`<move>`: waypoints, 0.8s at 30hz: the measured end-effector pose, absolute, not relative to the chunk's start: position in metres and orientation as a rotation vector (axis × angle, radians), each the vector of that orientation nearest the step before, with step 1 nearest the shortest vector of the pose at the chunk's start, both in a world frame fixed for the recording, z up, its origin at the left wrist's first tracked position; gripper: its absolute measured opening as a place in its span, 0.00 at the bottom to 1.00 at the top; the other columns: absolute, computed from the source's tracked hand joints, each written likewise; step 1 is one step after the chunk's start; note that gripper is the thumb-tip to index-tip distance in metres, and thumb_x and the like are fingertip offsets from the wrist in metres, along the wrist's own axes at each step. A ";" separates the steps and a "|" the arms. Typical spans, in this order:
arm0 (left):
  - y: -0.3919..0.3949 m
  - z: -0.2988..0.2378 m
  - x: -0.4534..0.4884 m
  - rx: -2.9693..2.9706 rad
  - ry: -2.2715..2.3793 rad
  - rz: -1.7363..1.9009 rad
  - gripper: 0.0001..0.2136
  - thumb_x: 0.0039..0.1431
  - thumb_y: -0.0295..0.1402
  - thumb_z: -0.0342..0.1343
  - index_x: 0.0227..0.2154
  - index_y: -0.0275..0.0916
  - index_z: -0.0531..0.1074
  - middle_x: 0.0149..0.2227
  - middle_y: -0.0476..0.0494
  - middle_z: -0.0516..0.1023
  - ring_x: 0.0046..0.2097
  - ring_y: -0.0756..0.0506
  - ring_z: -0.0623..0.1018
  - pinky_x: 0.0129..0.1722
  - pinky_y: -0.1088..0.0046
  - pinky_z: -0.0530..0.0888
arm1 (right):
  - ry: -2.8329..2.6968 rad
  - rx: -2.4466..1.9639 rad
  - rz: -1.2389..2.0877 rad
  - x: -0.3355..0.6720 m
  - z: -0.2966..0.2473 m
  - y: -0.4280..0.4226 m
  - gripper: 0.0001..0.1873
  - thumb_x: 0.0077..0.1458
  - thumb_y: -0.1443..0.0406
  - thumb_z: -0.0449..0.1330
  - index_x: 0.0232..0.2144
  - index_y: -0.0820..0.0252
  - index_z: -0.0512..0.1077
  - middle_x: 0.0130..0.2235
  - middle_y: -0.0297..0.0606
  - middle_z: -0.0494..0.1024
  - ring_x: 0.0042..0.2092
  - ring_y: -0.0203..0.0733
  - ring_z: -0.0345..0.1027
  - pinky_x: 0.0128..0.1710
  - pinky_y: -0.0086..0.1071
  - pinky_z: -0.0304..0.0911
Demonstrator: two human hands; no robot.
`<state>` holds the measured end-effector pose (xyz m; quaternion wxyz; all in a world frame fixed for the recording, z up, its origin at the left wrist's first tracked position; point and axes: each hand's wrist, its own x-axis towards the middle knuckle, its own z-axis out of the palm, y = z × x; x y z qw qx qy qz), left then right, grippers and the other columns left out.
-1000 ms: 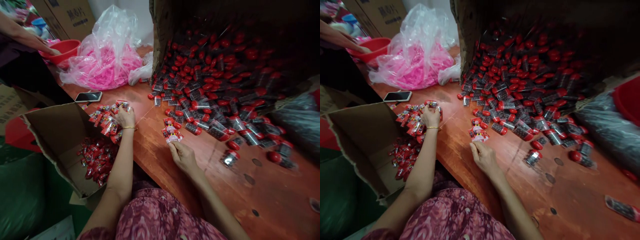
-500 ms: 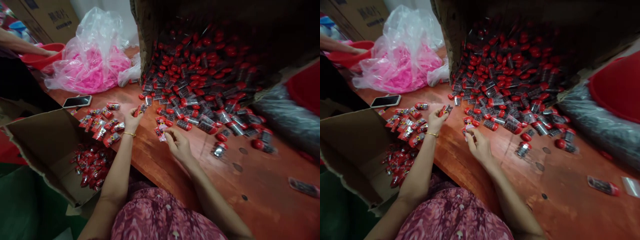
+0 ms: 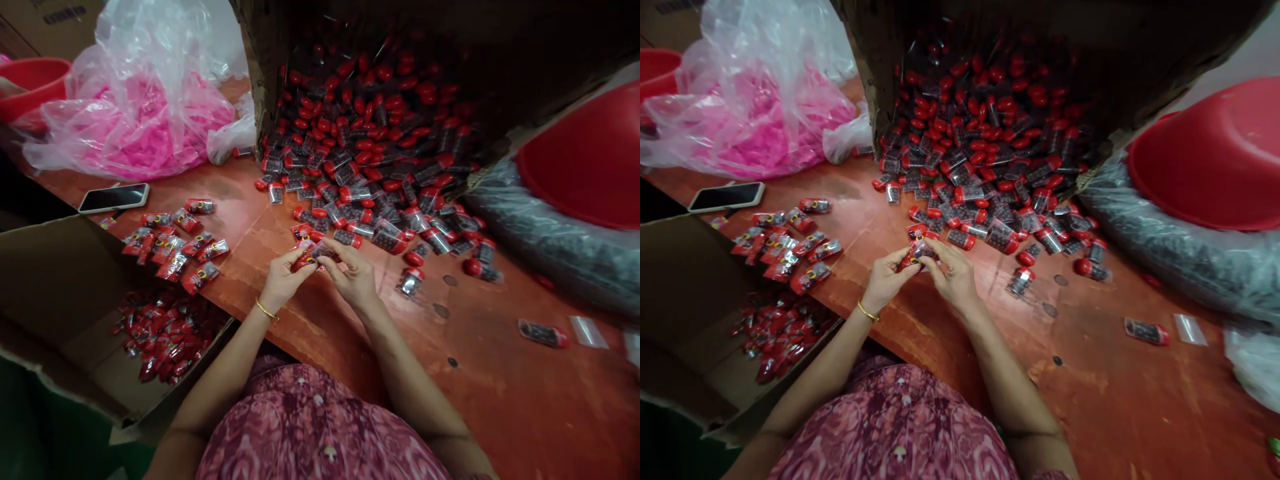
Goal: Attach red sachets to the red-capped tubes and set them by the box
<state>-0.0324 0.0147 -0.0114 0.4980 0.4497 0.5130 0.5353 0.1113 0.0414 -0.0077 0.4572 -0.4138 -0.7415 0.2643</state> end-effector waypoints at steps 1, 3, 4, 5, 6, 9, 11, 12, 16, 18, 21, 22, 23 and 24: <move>0.013 -0.013 -0.032 1.125 1.267 1.280 0.18 0.46 0.31 0.61 0.42 0.35 0.75 0.43 0.41 0.79 0.44 0.44 0.76 0.49 0.67 0.69 | -1.844 -1.016 0.639 0.112 -0.009 0.041 0.15 0.55 0.61 0.57 0.45 0.53 0.73 0.41 0.39 0.79 0.38 0.42 0.73 0.40 0.36 0.67; 0.010 -0.017 -0.029 1.184 1.308 1.253 0.18 0.47 0.32 0.59 0.43 0.34 0.75 0.44 0.40 0.78 0.45 0.43 0.76 0.49 0.66 0.69 | -1.883 -0.988 0.607 0.112 -0.012 0.040 0.14 0.56 0.62 0.56 0.44 0.53 0.73 0.40 0.38 0.80 0.37 0.41 0.73 0.39 0.36 0.68; 0.009 -0.019 -0.028 1.206 1.320 1.245 0.18 0.48 0.32 0.59 0.44 0.33 0.74 0.44 0.40 0.78 0.45 0.42 0.76 0.49 0.65 0.69 | -1.898 -0.968 0.584 0.112 -0.014 0.040 0.13 0.56 0.63 0.56 0.44 0.53 0.73 0.40 0.38 0.80 0.37 0.41 0.73 0.38 0.36 0.68; 0.008 -0.021 -0.027 1.223 1.332 1.242 0.19 0.49 0.33 0.58 0.45 0.33 0.74 0.45 0.40 0.78 0.46 0.42 0.76 0.49 0.65 0.69 | -1.908 -0.951 0.562 0.112 -0.016 0.040 0.13 0.57 0.63 0.55 0.44 0.53 0.73 0.40 0.38 0.80 0.37 0.41 0.74 0.38 0.36 0.68; 0.007 -0.023 -0.026 1.237 1.343 1.245 0.19 0.49 0.33 0.57 0.45 0.32 0.73 0.45 0.39 0.78 0.46 0.42 0.76 0.49 0.64 0.70 | -1.912 -0.937 0.541 0.111 -0.018 0.039 0.13 0.57 0.64 0.55 0.44 0.54 0.73 0.40 0.38 0.80 0.36 0.41 0.74 0.38 0.35 0.68; 0.006 -0.026 -0.025 1.256 1.376 1.265 0.20 0.50 0.34 0.56 0.47 0.32 0.73 0.46 0.39 0.77 0.47 0.42 0.76 0.50 0.64 0.69 | -1.896 -0.934 0.506 0.110 -0.023 0.039 0.13 0.57 0.65 0.54 0.44 0.53 0.73 0.40 0.38 0.80 0.36 0.40 0.74 0.37 0.35 0.69; 0.005 -0.028 -0.025 1.262 1.381 1.262 0.20 0.50 0.35 0.56 0.46 0.33 0.73 0.46 0.41 0.78 0.47 0.42 0.76 0.50 0.65 0.69 | -1.876 -0.944 0.530 0.110 -0.026 0.039 0.13 0.57 0.65 0.54 0.44 0.52 0.74 0.40 0.37 0.80 0.36 0.40 0.74 0.37 0.35 0.69; 0.005 -0.028 -0.026 1.262 1.376 1.254 0.19 0.50 0.35 0.56 0.46 0.34 0.73 0.45 0.41 0.78 0.46 0.43 0.76 0.49 0.65 0.70 | -1.864 -0.950 0.559 0.109 -0.028 0.039 0.13 0.57 0.64 0.54 0.43 0.52 0.74 0.40 0.37 0.80 0.36 0.41 0.74 0.37 0.35 0.69; 0.008 -0.030 -0.030 1.254 1.360 1.197 0.19 0.50 0.36 0.56 0.44 0.33 0.74 0.43 0.40 0.79 0.43 0.43 0.77 0.46 0.66 0.71 | -1.815 -1.029 0.763 0.106 -0.035 0.042 0.12 0.57 0.61 0.55 0.41 0.53 0.75 0.38 0.37 0.81 0.35 0.41 0.73 0.37 0.35 0.68; 0.011 -0.028 -0.039 1.270 1.393 1.143 0.18 0.49 0.37 0.56 0.43 0.33 0.74 0.41 0.41 0.79 0.40 0.44 0.77 0.43 0.68 0.72 | -1.827 -1.077 0.865 0.104 -0.035 0.042 0.13 0.56 0.59 0.55 0.42 0.53 0.74 0.38 0.36 0.80 0.37 0.41 0.73 0.39 0.35 0.68; 0.016 -0.017 -0.065 1.355 1.651 1.035 0.17 0.50 0.36 0.54 0.42 0.34 0.75 0.40 0.40 0.79 0.41 0.42 0.77 0.44 0.67 0.71 | -1.815 -1.116 0.883 0.108 -0.028 0.038 0.22 0.54 0.57 0.57 0.51 0.55 0.67 0.45 0.39 0.77 0.42 0.42 0.71 0.43 0.36 0.66; 0.017 -0.012 -0.075 1.378 1.829 0.982 0.16 0.51 0.35 0.53 0.42 0.34 0.74 0.40 0.39 0.79 0.42 0.41 0.77 0.45 0.65 0.70 | -1.798 -1.133 0.841 0.113 -0.024 0.036 0.24 0.54 0.56 0.57 0.52 0.56 0.65 0.47 0.41 0.75 0.43 0.42 0.71 0.43 0.36 0.66; 0.018 -0.007 -0.085 1.385 2.036 0.864 0.16 0.52 0.35 0.52 0.42 0.34 0.74 0.40 0.37 0.79 0.42 0.39 0.76 0.45 0.62 0.69 | -1.788 -1.156 0.781 0.120 -0.021 0.034 0.25 0.54 0.56 0.57 0.53 0.57 0.65 0.47 0.42 0.75 0.43 0.42 0.70 0.43 0.37 0.66; 0.020 -0.001 -0.093 1.384 2.237 0.721 0.16 0.52 0.35 0.51 0.42 0.33 0.74 0.40 0.34 0.78 0.44 0.36 0.76 0.46 0.57 0.68 | -1.793 -1.187 0.707 0.129 -0.019 0.031 0.24 0.54 0.56 0.56 0.52 0.57 0.66 0.46 0.43 0.76 0.42 0.43 0.70 0.43 0.37 0.66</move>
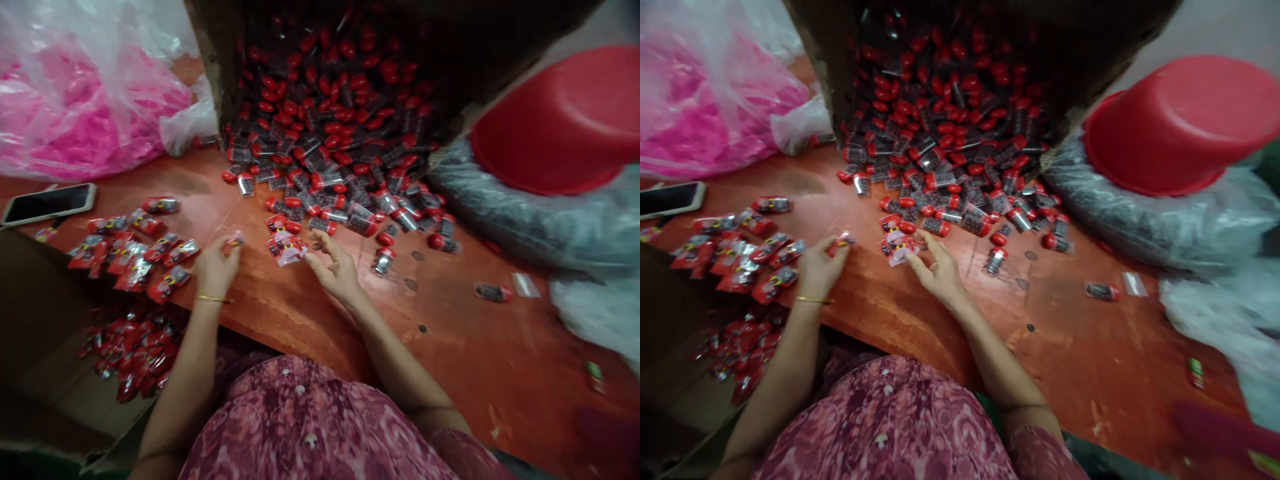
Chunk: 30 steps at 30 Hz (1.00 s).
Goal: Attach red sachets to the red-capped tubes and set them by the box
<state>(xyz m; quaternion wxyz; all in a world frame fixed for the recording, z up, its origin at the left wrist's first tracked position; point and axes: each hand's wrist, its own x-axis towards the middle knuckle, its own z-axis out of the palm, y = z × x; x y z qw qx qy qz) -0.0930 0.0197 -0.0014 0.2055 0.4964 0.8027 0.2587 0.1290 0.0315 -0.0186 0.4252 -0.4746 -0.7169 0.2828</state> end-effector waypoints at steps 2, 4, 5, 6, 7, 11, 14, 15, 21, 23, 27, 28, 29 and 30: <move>0.023 0.008 -0.103 1.390 2.537 0.548 0.19 0.52 0.34 0.50 0.46 0.30 0.71 0.45 0.26 0.75 0.49 0.29 0.72 0.48 0.47 0.64 | -1.831 -1.276 0.529 0.153 -0.016 0.027 0.19 0.56 0.56 0.54 0.47 0.57 0.69 0.42 0.42 0.77 0.41 0.43 0.70 0.42 0.38 0.65; 0.026 0.014 -0.102 1.486 2.722 0.610 0.24 0.52 0.33 0.51 0.52 0.27 0.65 0.57 0.22 0.63 0.58 0.27 0.62 0.53 0.41 0.55 | -1.841 -1.402 0.329 0.181 -0.017 0.021 0.15 0.57 0.57 0.53 0.43 0.57 0.71 0.39 0.42 0.78 0.40 0.44 0.70 0.42 0.38 0.64; 0.029 0.015 -0.099 1.552 2.743 0.658 0.26 0.51 0.33 0.52 0.54 0.27 0.62 0.60 0.22 0.57 0.61 0.27 0.56 0.55 0.40 0.50 | -1.822 -1.480 0.225 0.195 -0.019 0.019 0.15 0.57 0.58 0.52 0.41 0.58 0.72 0.39 0.42 0.78 0.40 0.44 0.70 0.42 0.39 0.64; 0.032 0.016 -0.095 1.615 2.733 0.695 0.27 0.51 0.33 0.52 0.55 0.27 0.61 0.62 0.23 0.53 0.63 0.27 0.52 0.57 0.40 0.46 | -1.795 -1.565 0.125 0.209 -0.022 0.017 0.15 0.58 0.58 0.52 0.40 0.58 0.72 0.38 0.42 0.78 0.39 0.45 0.69 0.42 0.39 0.63; 0.036 0.015 -0.092 1.665 2.701 0.701 0.27 0.51 0.33 0.52 0.55 0.27 0.61 0.63 0.24 0.51 0.64 0.28 0.48 0.57 0.40 0.43 | -1.765 -1.656 0.034 0.221 -0.027 0.015 0.15 0.58 0.57 0.51 0.40 0.59 0.72 0.37 0.43 0.78 0.39 0.45 0.69 0.41 0.39 0.63; 0.056 0.004 -0.098 1.624 2.655 0.553 0.19 0.52 0.34 0.51 0.45 0.28 0.70 0.62 0.25 0.55 0.64 0.26 0.48 0.56 0.37 0.45 | -1.765 -1.908 -0.148 0.254 -0.049 0.016 0.21 0.55 0.54 0.52 0.42 0.63 0.71 0.37 0.47 0.77 0.39 0.49 0.67 0.40 0.41 0.61; 0.060 -0.006 -0.126 1.397 2.790 0.456 0.17 0.55 0.32 0.46 0.44 0.28 0.71 0.58 0.25 0.62 0.63 0.26 0.51 0.54 0.36 0.46 | -1.898 -1.874 -0.104 0.260 -0.063 0.018 0.21 0.56 0.55 0.52 0.45 0.64 0.70 0.42 0.49 0.76 0.41 0.49 0.66 0.43 0.42 0.60; 0.059 -0.008 -0.136 1.281 2.855 0.414 0.17 0.55 0.30 0.46 0.44 0.28 0.70 0.57 0.24 0.63 0.63 0.26 0.51 0.54 0.36 0.46 | -1.937 -1.838 -0.081 0.260 -0.066 0.018 0.20 0.56 0.57 0.52 0.46 0.63 0.69 0.44 0.48 0.76 0.42 0.49 0.66 0.44 0.42 0.60; 0.036 0.000 -0.147 1.033 3.071 0.475 0.23 0.49 0.26 0.51 0.50 0.23 0.65 0.63 0.20 0.50 0.64 0.26 0.45 0.56 0.37 0.42 | -2.019 -1.783 -0.127 0.253 -0.075 0.016 0.21 0.57 0.65 0.48 0.51 0.66 0.65 0.52 0.50 0.71 0.48 0.50 0.65 0.47 0.43 0.59; 0.030 0.000 -0.121 1.420 2.956 0.690 0.22 0.51 0.30 0.51 0.50 0.27 0.66 0.63 0.24 0.51 0.64 0.27 0.46 0.57 0.38 0.43 | -2.014 -1.778 -0.165 0.251 -0.078 0.016 0.21 0.57 0.66 0.48 0.52 0.66 0.65 0.52 0.51 0.70 0.49 0.50 0.64 0.47 0.43 0.58; 0.031 -0.015 -0.061 2.007 2.313 0.683 0.14 0.57 0.41 0.48 0.39 0.41 0.75 0.54 0.39 0.71 0.62 0.34 0.58 0.60 0.45 0.47 | -2.001 -1.711 -0.165 0.253 -0.081 0.017 0.20 0.57 0.64 0.49 0.51 0.65 0.65 0.51 0.51 0.71 0.49 0.50 0.65 0.46 0.42 0.59; 0.033 -0.020 -0.050 2.020 2.258 0.673 0.15 0.57 0.42 0.49 0.40 0.42 0.76 0.54 0.40 0.71 0.62 0.35 0.59 0.60 0.46 0.48 | -1.999 -1.697 -0.154 0.254 -0.081 0.017 0.20 0.57 0.64 0.49 0.51 0.65 0.65 0.51 0.51 0.71 0.49 0.50 0.65 0.46 0.42 0.59; 0.036 -0.025 -0.043 2.026 2.226 0.647 0.16 0.56 0.44 0.50 0.41 0.43 0.75 0.54 0.40 0.70 0.62 0.34 0.59 0.60 0.46 0.49 | -1.996 -1.687 -0.140 0.255 -0.081 0.017 0.20 0.57 0.64 0.49 0.51 0.64 0.65 0.51 0.52 0.71 0.49 0.51 0.65 0.46 0.43 0.59; 0.039 -0.030 -0.039 2.028 2.201 0.609 0.17 0.54 0.45 0.52 0.42 0.44 0.75 0.55 0.40 0.70 0.62 0.34 0.59 0.59 0.46 0.50 | -1.994 -1.680 -0.121 0.255 -0.081 0.017 0.21 0.57 0.63 0.49 0.51 0.64 0.65 0.51 0.52 0.71 0.50 0.51 0.65 0.46 0.43 0.59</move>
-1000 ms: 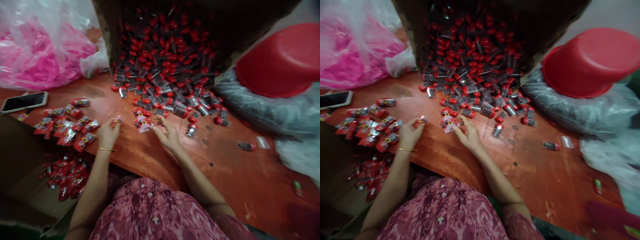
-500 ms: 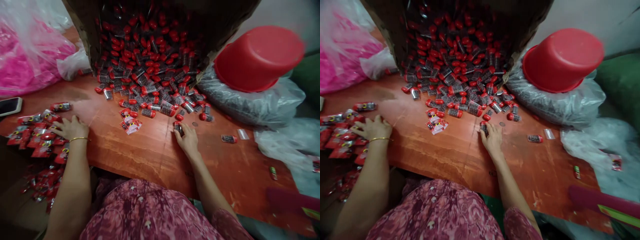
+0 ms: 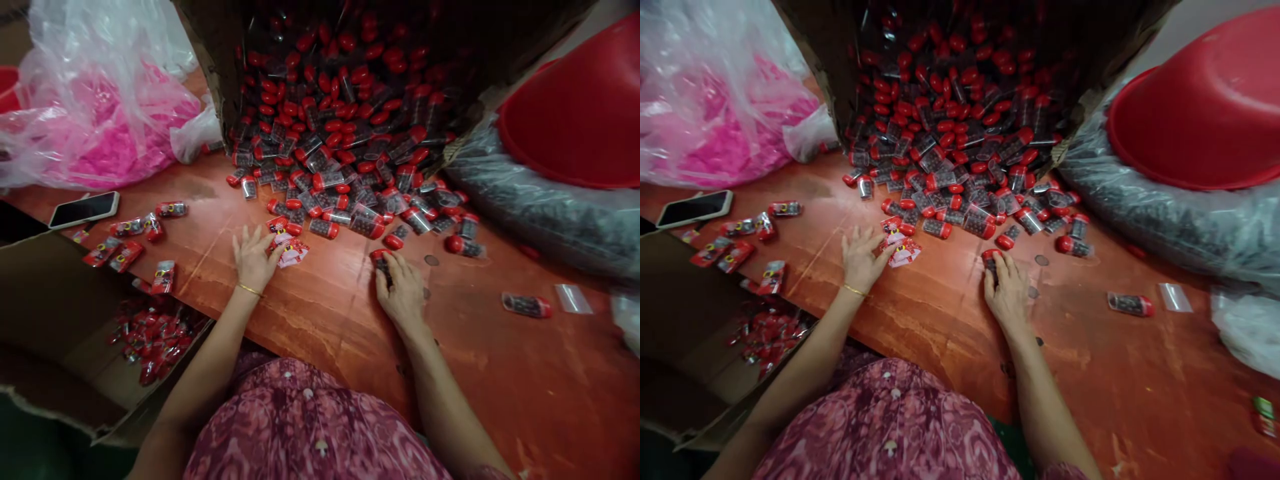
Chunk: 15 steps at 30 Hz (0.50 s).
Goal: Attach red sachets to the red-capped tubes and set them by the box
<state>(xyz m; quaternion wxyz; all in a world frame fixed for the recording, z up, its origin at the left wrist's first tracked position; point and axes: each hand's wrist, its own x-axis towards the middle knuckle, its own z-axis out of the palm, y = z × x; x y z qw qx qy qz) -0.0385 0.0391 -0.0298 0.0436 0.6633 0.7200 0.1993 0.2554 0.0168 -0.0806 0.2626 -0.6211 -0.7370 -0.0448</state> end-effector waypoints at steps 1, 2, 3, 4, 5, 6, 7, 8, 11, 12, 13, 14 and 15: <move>0.042 -0.034 -0.036 2.025 2.190 0.575 0.17 0.53 0.45 0.53 0.43 0.45 0.75 0.56 0.40 0.69 0.62 0.33 0.59 0.59 0.46 0.51 | -1.988 -1.679 -0.101 0.256 -0.080 0.017 0.21 0.57 0.63 0.49 0.52 0.63 0.64 0.51 0.51 0.71 0.50 0.51 0.65 0.47 0.43 0.59; 0.045 -0.036 -0.035 2.026 2.178 0.540 0.16 0.53 0.45 0.54 0.43 0.46 0.75 0.57 0.41 0.68 0.62 0.32 0.59 0.58 0.45 0.52 | -1.983 -1.680 -0.080 0.256 -0.080 0.017 0.21 0.57 0.63 0.49 0.52 0.62 0.64 0.51 0.51 0.71 0.50 0.51 0.64 0.47 0.44 0.59; 0.047 -0.038 -0.035 2.028 2.169 0.515 0.15 0.53 0.44 0.54 0.42 0.47 0.76 0.57 0.41 0.68 0.62 0.32 0.59 0.58 0.45 0.53 | -1.978 -1.682 -0.063 0.257 -0.080 0.017 0.21 0.57 0.63 0.49 0.52 0.62 0.64 0.51 0.50 0.71 0.50 0.51 0.64 0.47 0.44 0.59; 0.048 -0.040 -0.035 2.030 2.167 0.504 0.14 0.53 0.43 0.54 0.41 0.48 0.77 0.56 0.42 0.69 0.61 0.32 0.59 0.57 0.45 0.53 | -1.974 -1.686 -0.052 0.257 -0.080 0.017 0.21 0.57 0.63 0.49 0.52 0.61 0.64 0.51 0.50 0.71 0.50 0.51 0.64 0.47 0.44 0.58; 0.048 -0.041 -0.034 2.029 2.172 0.508 0.13 0.55 0.42 0.53 0.39 0.48 0.77 0.56 0.42 0.69 0.61 0.33 0.60 0.57 0.44 0.54 | -1.968 -1.691 -0.047 0.256 -0.080 0.017 0.21 0.57 0.63 0.49 0.52 0.61 0.65 0.51 0.50 0.71 0.50 0.51 0.64 0.47 0.44 0.58; 0.048 -0.041 -0.033 2.025 2.182 0.521 0.12 0.56 0.41 0.52 0.39 0.48 0.77 0.55 0.42 0.70 0.61 0.33 0.60 0.57 0.44 0.54 | -1.964 -1.695 -0.046 0.256 -0.080 0.018 0.21 0.57 0.62 0.49 0.52 0.61 0.65 0.51 0.50 0.71 0.50 0.51 0.64 0.47 0.44 0.58; 0.047 -0.041 -0.032 2.019 2.190 0.535 0.12 0.56 0.41 0.51 0.38 0.48 0.78 0.55 0.42 0.70 0.61 0.33 0.60 0.57 0.44 0.54 | -1.960 -1.698 -0.048 0.256 -0.080 0.018 0.21 0.57 0.62 0.49 0.51 0.62 0.65 0.50 0.50 0.71 0.49 0.51 0.65 0.46 0.44 0.59; 0.045 -0.041 -0.031 2.009 2.196 0.547 0.13 0.57 0.40 0.51 0.38 0.47 0.78 0.55 0.41 0.70 0.61 0.32 0.60 0.57 0.44 0.54 | -1.957 -1.698 -0.053 0.255 -0.080 0.019 0.21 0.57 0.62 0.49 0.51 0.62 0.66 0.50 0.50 0.72 0.49 0.51 0.65 0.46 0.44 0.59; 0.038 -0.040 -0.027 1.991 2.179 0.569 0.13 0.57 0.39 0.50 0.38 0.46 0.78 0.53 0.41 0.72 0.60 0.32 0.62 0.58 0.44 0.53 | -1.959 -1.691 -0.081 0.255 -0.080 0.020 0.20 0.57 0.62 0.49 0.50 0.63 0.67 0.49 0.50 0.72 0.48 0.50 0.65 0.46 0.43 0.59; 0.036 -0.039 -0.027 1.999 2.155 0.565 0.12 0.57 0.38 0.50 0.37 0.46 0.78 0.53 0.41 0.73 0.60 0.33 0.62 0.58 0.44 0.52 | -1.962 -1.692 -0.092 0.254 -0.081 0.020 0.20 0.57 0.62 0.49 0.50 0.63 0.67 0.49 0.50 0.72 0.48 0.50 0.65 0.46 0.43 0.59; 0.035 -0.037 -0.027 2.011 2.133 0.564 0.12 0.56 0.38 0.51 0.36 0.46 0.78 0.52 0.42 0.73 0.60 0.33 0.62 0.58 0.44 0.52 | -1.967 -1.693 -0.101 0.255 -0.081 0.020 0.20 0.57 0.62 0.49 0.50 0.64 0.67 0.50 0.50 0.72 0.48 0.50 0.65 0.46 0.43 0.59; 0.034 -0.035 -0.027 2.025 2.116 0.568 0.11 0.56 0.38 0.51 0.34 0.45 0.79 0.52 0.42 0.74 0.60 0.33 0.62 0.58 0.44 0.52 | -1.972 -1.692 -0.110 0.255 -0.081 0.020 0.20 0.57 0.62 0.49 0.50 0.64 0.67 0.50 0.51 0.72 0.48 0.50 0.66 0.45 0.42 0.59; 0.034 -0.032 -0.028 2.035 2.111 0.585 0.11 0.56 0.38 0.50 0.33 0.45 0.79 0.52 0.42 0.73 0.60 0.33 0.62 0.58 0.44 0.51 | -1.978 -1.689 -0.118 0.255 -0.081 0.020 0.20 0.57 0.62 0.49 0.49 0.65 0.67 0.49 0.51 0.73 0.48 0.50 0.66 0.45 0.42 0.59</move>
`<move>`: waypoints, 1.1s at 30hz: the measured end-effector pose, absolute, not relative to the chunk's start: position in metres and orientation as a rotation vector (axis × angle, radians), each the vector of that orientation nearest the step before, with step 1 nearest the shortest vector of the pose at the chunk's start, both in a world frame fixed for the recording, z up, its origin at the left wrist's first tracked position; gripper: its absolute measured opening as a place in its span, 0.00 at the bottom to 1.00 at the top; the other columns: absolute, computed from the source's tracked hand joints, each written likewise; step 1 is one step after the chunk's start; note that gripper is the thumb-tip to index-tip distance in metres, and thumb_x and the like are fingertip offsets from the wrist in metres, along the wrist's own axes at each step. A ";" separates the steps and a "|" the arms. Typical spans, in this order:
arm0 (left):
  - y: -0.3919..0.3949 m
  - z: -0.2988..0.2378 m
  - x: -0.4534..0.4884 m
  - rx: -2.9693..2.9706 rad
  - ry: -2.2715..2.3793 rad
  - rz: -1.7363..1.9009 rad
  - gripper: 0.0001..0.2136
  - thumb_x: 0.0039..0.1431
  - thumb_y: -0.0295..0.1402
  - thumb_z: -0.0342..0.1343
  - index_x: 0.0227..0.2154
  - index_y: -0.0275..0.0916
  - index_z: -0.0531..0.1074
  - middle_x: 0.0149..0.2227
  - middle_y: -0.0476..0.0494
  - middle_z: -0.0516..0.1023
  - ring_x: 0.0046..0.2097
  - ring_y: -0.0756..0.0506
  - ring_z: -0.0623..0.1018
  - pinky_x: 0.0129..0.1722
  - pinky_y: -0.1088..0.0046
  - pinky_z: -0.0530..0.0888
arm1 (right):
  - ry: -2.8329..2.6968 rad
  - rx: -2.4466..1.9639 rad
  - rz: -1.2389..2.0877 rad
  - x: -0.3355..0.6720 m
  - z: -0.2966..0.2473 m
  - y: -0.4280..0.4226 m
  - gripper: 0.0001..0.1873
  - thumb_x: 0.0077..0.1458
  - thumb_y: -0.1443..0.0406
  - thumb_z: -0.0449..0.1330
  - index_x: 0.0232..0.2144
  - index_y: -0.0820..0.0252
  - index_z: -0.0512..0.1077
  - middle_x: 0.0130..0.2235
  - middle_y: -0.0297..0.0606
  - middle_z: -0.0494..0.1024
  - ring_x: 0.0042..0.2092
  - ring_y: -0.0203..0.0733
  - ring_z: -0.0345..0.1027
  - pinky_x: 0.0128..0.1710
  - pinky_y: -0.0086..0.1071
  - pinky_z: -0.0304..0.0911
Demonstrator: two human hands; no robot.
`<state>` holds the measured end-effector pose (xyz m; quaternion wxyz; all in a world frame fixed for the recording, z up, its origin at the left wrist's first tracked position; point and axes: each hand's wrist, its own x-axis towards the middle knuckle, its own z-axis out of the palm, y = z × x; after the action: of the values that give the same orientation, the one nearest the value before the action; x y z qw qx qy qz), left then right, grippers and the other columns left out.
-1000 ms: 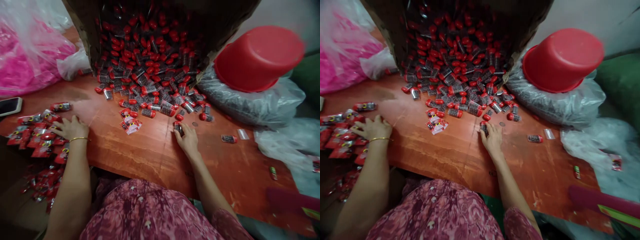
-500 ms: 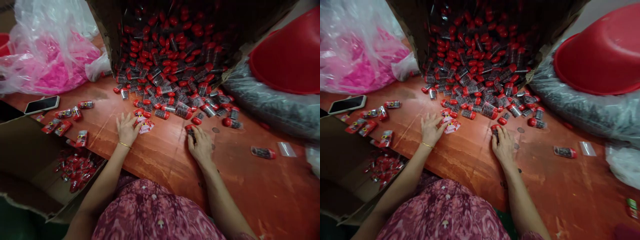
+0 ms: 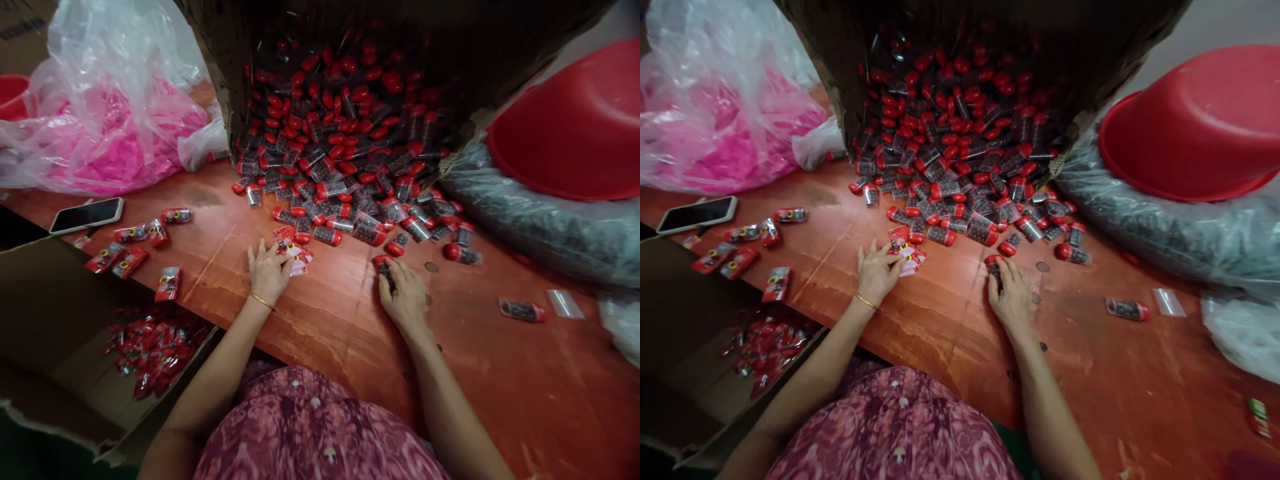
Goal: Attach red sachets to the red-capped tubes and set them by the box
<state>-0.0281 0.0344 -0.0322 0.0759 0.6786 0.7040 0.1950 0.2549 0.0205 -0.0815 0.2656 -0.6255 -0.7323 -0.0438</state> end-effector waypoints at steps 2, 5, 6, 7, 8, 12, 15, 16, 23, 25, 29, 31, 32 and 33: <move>0.039 -0.027 -0.030 2.037 2.133 0.651 0.13 0.57 0.38 0.49 0.36 0.44 0.78 0.53 0.41 0.72 0.61 0.33 0.61 0.59 0.45 0.50 | -1.988 -1.675 -0.129 0.255 -0.082 0.021 0.20 0.57 0.62 0.49 0.49 0.65 0.67 0.48 0.52 0.73 0.48 0.50 0.66 0.45 0.42 0.59; 0.055 -0.025 -0.033 2.019 2.133 0.668 0.14 0.57 0.39 0.50 0.43 0.44 0.76 0.56 0.40 0.68 0.62 0.34 0.59 0.59 0.45 0.51 | -1.994 -1.651 -0.141 0.255 -0.083 0.021 0.20 0.57 0.63 0.48 0.49 0.64 0.67 0.47 0.51 0.74 0.48 0.50 0.65 0.45 0.43 0.59; 0.060 -0.026 -0.033 2.010 2.116 0.627 0.14 0.56 0.38 0.51 0.42 0.45 0.76 0.57 0.40 0.68 0.62 0.33 0.59 0.58 0.45 0.52 | -1.993 -1.647 -0.147 0.254 -0.083 0.022 0.20 0.57 0.63 0.48 0.49 0.64 0.67 0.47 0.51 0.74 0.48 0.50 0.65 0.45 0.43 0.59; 0.065 -0.028 -0.034 1.997 2.102 0.581 0.13 0.55 0.38 0.52 0.41 0.45 0.77 0.57 0.40 0.68 0.61 0.32 0.59 0.58 0.45 0.53 | -1.990 -1.646 -0.154 0.254 -0.083 0.022 0.20 0.57 0.63 0.48 0.49 0.64 0.67 0.47 0.51 0.74 0.48 0.50 0.66 0.45 0.42 0.59; 0.069 -0.030 -0.034 1.982 2.096 0.548 0.12 0.54 0.38 0.53 0.39 0.45 0.77 0.56 0.40 0.68 0.61 0.32 0.60 0.57 0.45 0.54 | -1.986 -1.647 -0.161 0.254 -0.083 0.022 0.19 0.57 0.63 0.48 0.49 0.64 0.67 0.47 0.50 0.74 0.47 0.50 0.66 0.45 0.42 0.59; 0.072 -0.040 -0.034 1.939 2.115 0.615 0.11 0.55 0.38 0.52 0.35 0.46 0.79 0.54 0.42 0.71 0.61 0.32 0.61 0.57 0.46 0.55 | -1.981 -1.652 -0.156 0.254 -0.083 0.022 0.19 0.56 0.63 0.49 0.48 0.62 0.67 0.46 0.49 0.74 0.47 0.50 0.66 0.45 0.43 0.60; 0.065 -0.040 -0.036 1.870 2.140 0.782 0.11 0.55 0.37 0.52 0.35 0.45 0.79 0.55 0.40 0.70 0.61 0.33 0.60 0.57 0.45 0.55 | -1.927 -1.688 -0.184 0.252 -0.075 0.018 0.19 0.56 0.62 0.50 0.48 0.62 0.68 0.47 0.50 0.73 0.47 0.51 0.65 0.47 0.45 0.59; 0.061 -0.038 -0.037 1.840 2.144 0.844 0.11 0.55 0.37 0.51 0.36 0.45 0.78 0.55 0.39 0.70 0.61 0.33 0.60 0.57 0.44 0.54 | -1.893 -1.700 -0.200 0.248 -0.070 0.016 0.19 0.55 0.62 0.51 0.48 0.62 0.68 0.48 0.51 0.73 0.48 0.52 0.65 0.47 0.47 0.58; 0.029 -0.010 -0.023 1.888 2.024 1.075 0.12 0.56 0.39 0.51 0.39 0.46 0.77 0.58 0.40 0.66 0.63 0.36 0.58 0.59 0.47 0.52 | -1.591 -1.373 0.530 0.164 -0.023 0.009 0.15 0.56 0.56 0.52 0.38 0.58 0.72 0.37 0.42 0.78 0.39 0.44 0.69 0.39 0.39 0.65; 0.022 -0.004 -0.014 1.919 1.948 1.104 0.12 0.57 0.39 0.51 0.39 0.45 0.77 0.58 0.41 0.66 0.63 0.36 0.57 0.60 0.47 0.50 | -1.466 -1.249 0.898 0.135 -0.018 0.015 0.17 0.53 0.53 0.55 0.38 0.58 0.72 0.35 0.39 0.78 0.35 0.41 0.70 0.35 0.35 0.66; 0.014 0.000 -0.005 1.659 1.799 1.266 0.15 0.54 0.39 0.54 0.44 0.43 0.74 0.56 0.40 0.68 0.62 0.39 0.60 0.60 0.54 0.54 | -1.254 -1.156 1.181 0.109 -0.019 0.026 0.17 0.51 0.51 0.56 0.28 0.59 0.72 0.25 0.32 0.74 0.27 0.35 0.65 0.28 0.30 0.64; 0.011 0.000 -0.002 1.306 1.645 1.267 0.18 0.53 0.42 0.55 0.44 0.40 0.73 0.50 0.38 0.74 0.56 0.40 0.69 0.54 0.60 0.65 | -1.221 -1.186 1.124 0.109 -0.021 0.025 0.17 0.51 0.52 0.55 0.25 0.59 0.69 0.22 0.30 0.69 0.24 0.33 0.62 0.26 0.28 0.61; 0.009 0.000 -0.001 1.115 1.540 1.223 0.19 0.52 0.45 0.55 0.43 0.39 0.74 0.46 0.38 0.77 0.51 0.41 0.74 0.49 0.64 0.70 | -1.225 -1.204 1.071 0.111 -0.022 0.024 0.17 0.51 0.52 0.55 0.23 0.59 0.68 0.21 0.29 0.68 0.24 0.33 0.60 0.25 0.28 0.60; 0.008 0.001 0.001 0.941 1.433 1.167 0.20 0.51 0.47 0.55 0.40 0.38 0.75 0.42 0.39 0.79 0.45 0.42 0.76 0.42 0.67 0.73 | -1.238 -1.220 1.015 0.112 -0.023 0.022 0.16 0.52 0.53 0.54 0.23 0.59 0.67 0.21 0.29 0.67 0.24 0.33 0.59 0.25 0.28 0.58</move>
<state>0.0011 0.0078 0.0011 0.5090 0.3906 0.5948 0.4843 0.1122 0.0218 -0.0228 0.5349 -0.5120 -0.5198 0.4261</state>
